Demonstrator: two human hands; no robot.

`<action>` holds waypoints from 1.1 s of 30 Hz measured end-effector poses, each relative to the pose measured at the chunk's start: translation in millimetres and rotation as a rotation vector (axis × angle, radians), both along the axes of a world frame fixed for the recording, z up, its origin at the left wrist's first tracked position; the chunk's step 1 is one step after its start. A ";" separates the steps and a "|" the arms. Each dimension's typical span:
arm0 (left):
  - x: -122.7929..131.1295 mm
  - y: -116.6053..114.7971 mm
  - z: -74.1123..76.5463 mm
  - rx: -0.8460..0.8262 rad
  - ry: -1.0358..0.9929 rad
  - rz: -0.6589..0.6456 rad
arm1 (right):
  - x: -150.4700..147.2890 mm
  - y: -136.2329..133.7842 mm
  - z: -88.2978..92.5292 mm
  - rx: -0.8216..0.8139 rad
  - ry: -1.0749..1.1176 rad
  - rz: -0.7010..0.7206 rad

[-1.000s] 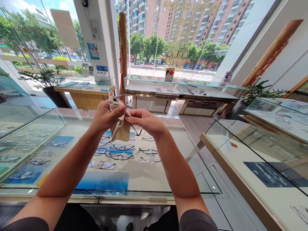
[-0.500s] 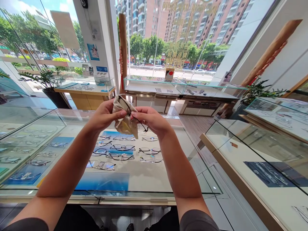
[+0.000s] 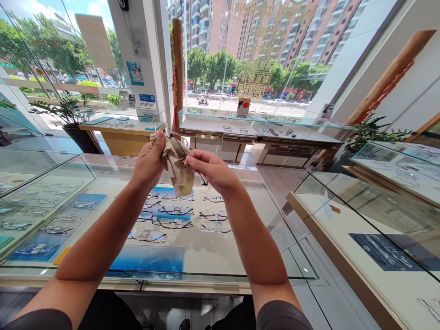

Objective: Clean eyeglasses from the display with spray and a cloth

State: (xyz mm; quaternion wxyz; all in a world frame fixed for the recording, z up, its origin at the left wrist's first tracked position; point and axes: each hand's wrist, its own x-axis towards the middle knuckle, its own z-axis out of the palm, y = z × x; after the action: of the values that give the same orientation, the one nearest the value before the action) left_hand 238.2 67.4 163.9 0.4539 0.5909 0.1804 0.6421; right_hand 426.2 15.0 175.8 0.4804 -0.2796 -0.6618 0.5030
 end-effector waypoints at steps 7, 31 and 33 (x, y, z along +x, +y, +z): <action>-27.2 18.3 18.4 -0.065 -0.139 0.000 | 20.7 -5.3 10.5 0.040 0.111 -0.126; -35.4 -6.4 19.4 -0.026 -0.017 -0.202 | 9.1 -21.0 15.1 0.036 0.017 -0.148; -35.7 -7.2 20.0 -0.016 -0.018 -0.210 | 9.9 -22.0 15.9 0.036 0.015 -0.160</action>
State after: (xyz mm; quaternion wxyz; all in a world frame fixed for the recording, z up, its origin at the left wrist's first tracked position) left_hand 202.5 60.2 184.0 0.5250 0.5971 0.1181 0.5948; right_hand 436.1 -7.0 191.7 0.5289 -0.3192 -0.6428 0.4529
